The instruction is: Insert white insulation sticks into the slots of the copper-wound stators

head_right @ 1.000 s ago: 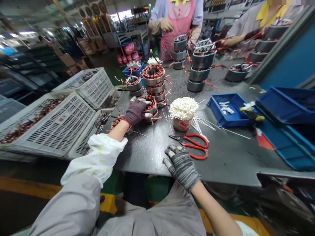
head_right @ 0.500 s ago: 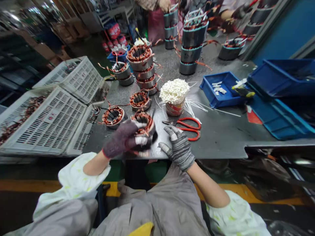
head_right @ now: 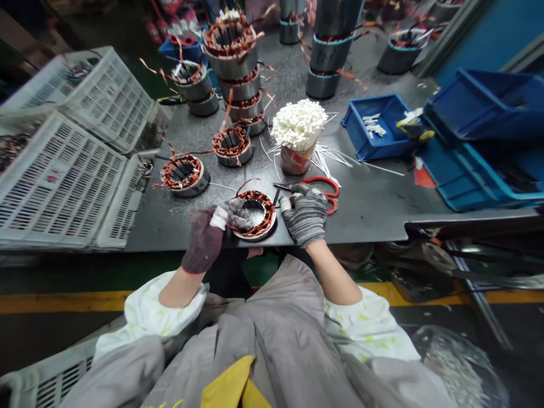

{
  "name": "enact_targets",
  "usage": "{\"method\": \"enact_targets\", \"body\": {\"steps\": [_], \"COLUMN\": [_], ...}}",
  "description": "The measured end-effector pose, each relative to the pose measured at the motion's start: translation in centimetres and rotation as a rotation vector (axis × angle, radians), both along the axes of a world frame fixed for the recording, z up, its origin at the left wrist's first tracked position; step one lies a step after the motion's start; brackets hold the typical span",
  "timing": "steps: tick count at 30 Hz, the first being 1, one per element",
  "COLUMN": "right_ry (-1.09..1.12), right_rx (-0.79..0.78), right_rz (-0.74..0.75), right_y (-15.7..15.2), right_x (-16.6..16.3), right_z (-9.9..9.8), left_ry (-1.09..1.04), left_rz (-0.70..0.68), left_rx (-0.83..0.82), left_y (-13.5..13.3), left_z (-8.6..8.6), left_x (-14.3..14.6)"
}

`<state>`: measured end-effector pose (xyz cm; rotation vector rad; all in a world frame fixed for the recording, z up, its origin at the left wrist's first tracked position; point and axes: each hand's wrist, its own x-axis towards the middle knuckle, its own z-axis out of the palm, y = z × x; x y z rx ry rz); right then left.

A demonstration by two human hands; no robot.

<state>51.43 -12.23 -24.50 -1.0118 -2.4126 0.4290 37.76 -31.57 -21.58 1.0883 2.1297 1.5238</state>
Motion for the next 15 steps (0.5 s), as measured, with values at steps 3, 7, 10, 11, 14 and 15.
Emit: {"method": "enact_targets", "body": {"steps": [3, 7, 10, 11, 14, 15], "right_ry": [0.086, 0.062, 0.059, 0.061, 0.098, 0.122], "right_rx": [0.124, 0.184, 0.147, 0.138, 0.128, 0.128], "right_rz": [-0.014, 0.508, 0.790, 0.812, 0.807, 0.802], "right_y": [-1.1, -3.0, -3.5, -3.5, -3.3, -3.2], "right_x": [1.4, 2.6, 2.0, 1.7, 1.3, 1.4], "right_z": [1.3, 4.0, 4.5, 4.3, 3.4, 3.1], "left_ry": [-0.122, 0.249, 0.600, 0.648, 0.790, 0.852], "left_rz": [0.032, 0.174, -0.036, -0.179, -0.416, -0.409], "left_rx": [0.023, 0.057, -0.041, -0.069, -0.088, -0.097], "left_y": [-0.2, -3.8, -6.5, -6.8, -5.9, -5.2], "left_z": [-0.1, -1.0, -0.8, -0.5, 0.2, 0.3], "left_x": [0.0, 1.0, 2.5, 2.9, 3.1, 2.7]}}
